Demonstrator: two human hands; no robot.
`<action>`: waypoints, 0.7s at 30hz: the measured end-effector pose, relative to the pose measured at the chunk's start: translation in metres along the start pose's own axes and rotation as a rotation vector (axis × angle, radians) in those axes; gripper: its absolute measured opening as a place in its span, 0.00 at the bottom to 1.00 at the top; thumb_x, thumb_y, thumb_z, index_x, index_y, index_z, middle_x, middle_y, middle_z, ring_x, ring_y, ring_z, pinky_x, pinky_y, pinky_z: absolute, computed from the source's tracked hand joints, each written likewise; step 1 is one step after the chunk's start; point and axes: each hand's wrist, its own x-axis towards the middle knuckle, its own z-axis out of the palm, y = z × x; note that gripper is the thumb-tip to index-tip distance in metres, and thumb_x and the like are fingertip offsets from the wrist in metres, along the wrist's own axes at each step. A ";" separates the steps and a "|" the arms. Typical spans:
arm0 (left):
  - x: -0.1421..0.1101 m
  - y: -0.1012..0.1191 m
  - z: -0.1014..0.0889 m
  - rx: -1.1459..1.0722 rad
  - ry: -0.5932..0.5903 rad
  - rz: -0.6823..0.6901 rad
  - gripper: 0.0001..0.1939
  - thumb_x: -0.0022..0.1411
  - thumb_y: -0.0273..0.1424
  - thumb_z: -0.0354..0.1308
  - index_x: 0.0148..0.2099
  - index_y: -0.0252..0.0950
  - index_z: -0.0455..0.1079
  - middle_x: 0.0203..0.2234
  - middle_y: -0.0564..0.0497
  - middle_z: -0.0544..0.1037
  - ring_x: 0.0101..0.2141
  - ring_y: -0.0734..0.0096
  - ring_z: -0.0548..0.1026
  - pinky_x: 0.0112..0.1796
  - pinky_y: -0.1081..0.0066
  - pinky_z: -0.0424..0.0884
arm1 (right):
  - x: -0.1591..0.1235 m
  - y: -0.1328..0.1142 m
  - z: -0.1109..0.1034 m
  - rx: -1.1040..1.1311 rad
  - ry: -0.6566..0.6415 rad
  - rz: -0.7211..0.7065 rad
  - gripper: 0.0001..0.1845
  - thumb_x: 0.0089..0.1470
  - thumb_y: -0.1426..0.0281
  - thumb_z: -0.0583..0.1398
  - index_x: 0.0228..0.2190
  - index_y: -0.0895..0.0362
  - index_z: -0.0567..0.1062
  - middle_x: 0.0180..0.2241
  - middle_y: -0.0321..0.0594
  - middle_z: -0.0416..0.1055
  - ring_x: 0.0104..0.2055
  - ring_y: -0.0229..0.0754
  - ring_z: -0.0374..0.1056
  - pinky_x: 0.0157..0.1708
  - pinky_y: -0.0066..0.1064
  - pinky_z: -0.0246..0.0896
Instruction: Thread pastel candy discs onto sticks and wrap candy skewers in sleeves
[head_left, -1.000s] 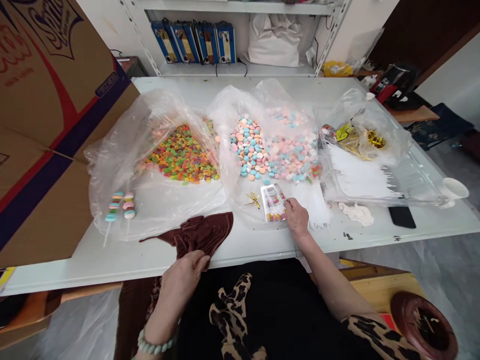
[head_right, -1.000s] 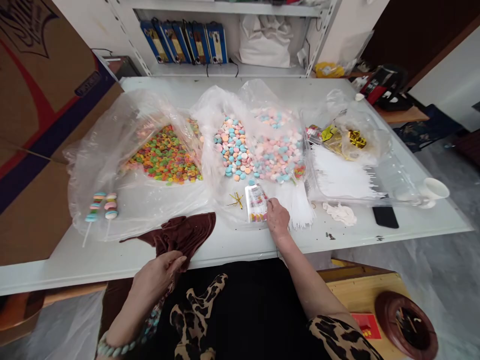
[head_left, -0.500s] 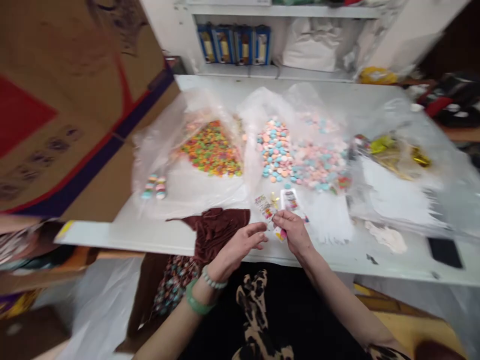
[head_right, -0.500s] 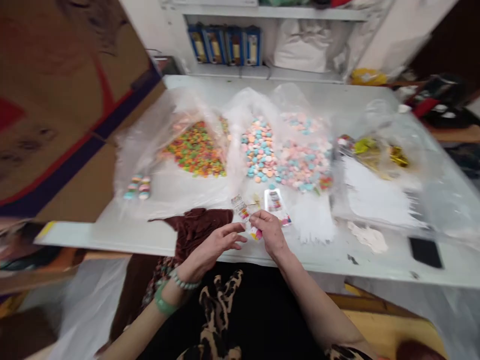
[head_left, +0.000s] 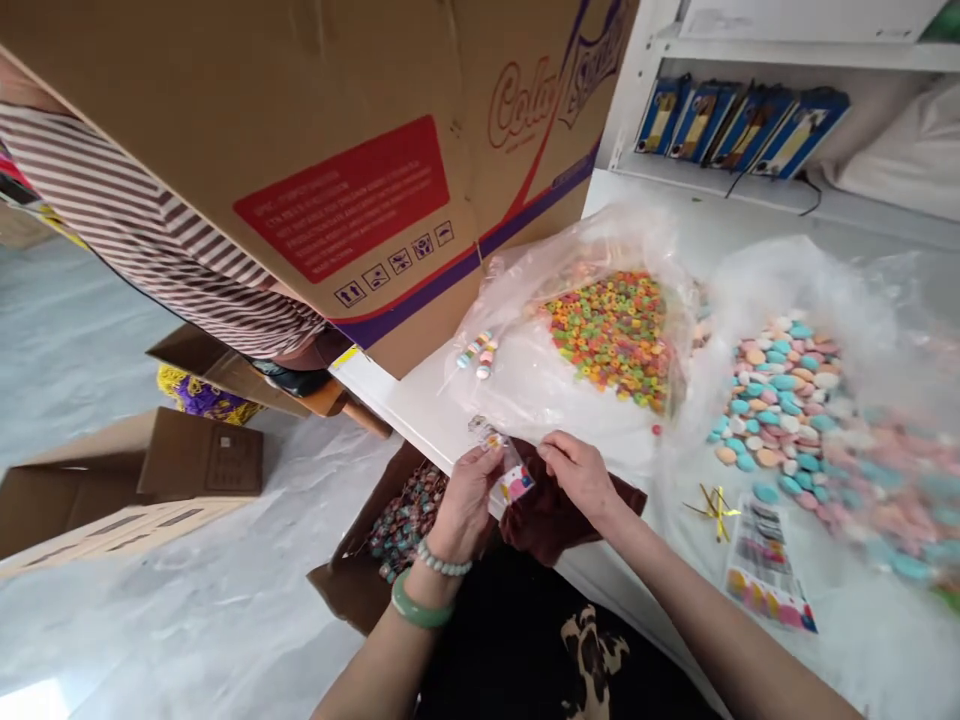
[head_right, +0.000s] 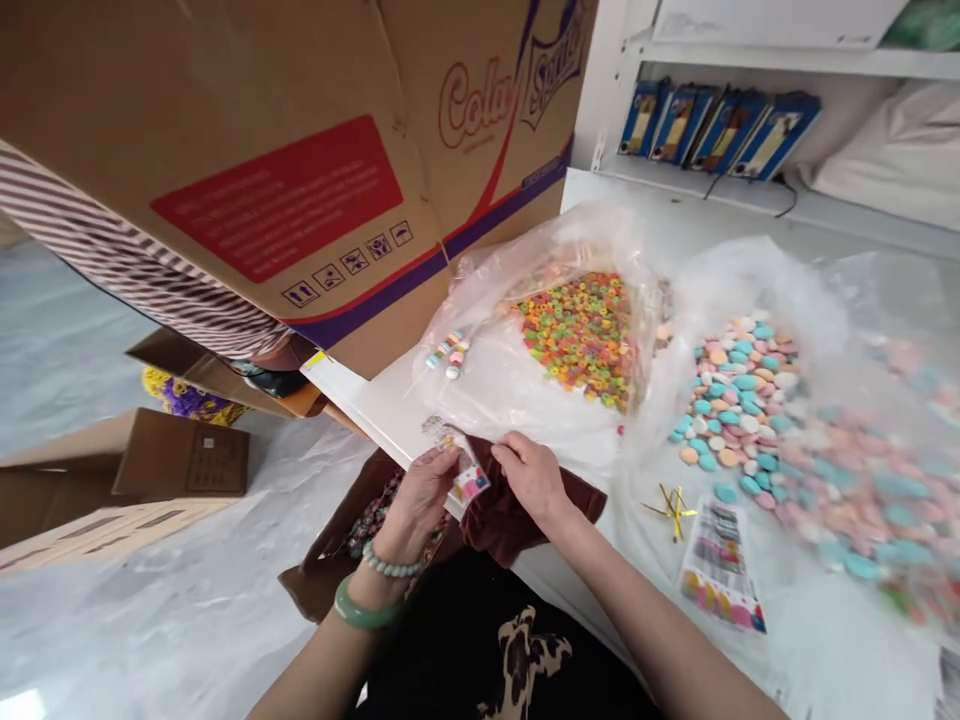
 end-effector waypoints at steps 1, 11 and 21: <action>0.005 0.009 -0.009 -0.019 0.030 0.033 0.15 0.40 0.32 0.72 0.31 0.30 0.74 0.23 0.51 0.77 0.23 0.74 0.72 0.30 0.72 0.70 | 0.018 -0.009 0.010 -0.074 -0.012 -0.038 0.11 0.58 0.64 0.54 0.28 0.52 0.73 0.22 0.31 0.69 0.27 0.39 0.66 0.30 0.28 0.56; 0.019 0.043 -0.063 0.011 0.133 0.008 0.11 0.46 0.27 0.65 0.34 0.31 0.70 0.29 0.48 0.79 0.29 0.70 0.76 0.32 0.69 0.74 | 0.135 -0.045 0.087 -0.692 -0.129 0.025 0.14 0.57 0.73 0.53 0.45 0.54 0.71 0.41 0.45 0.73 0.37 0.46 0.69 0.33 0.33 0.57; 0.030 0.046 -0.060 0.013 0.074 -0.107 0.12 0.49 0.29 0.69 0.36 0.29 0.74 0.28 0.49 0.78 0.25 0.75 0.75 0.24 0.78 0.71 | 0.086 0.017 0.005 0.156 0.150 0.375 0.06 0.40 0.64 0.58 0.21 0.54 0.71 0.13 0.29 0.56 0.18 0.37 0.53 0.21 0.29 0.46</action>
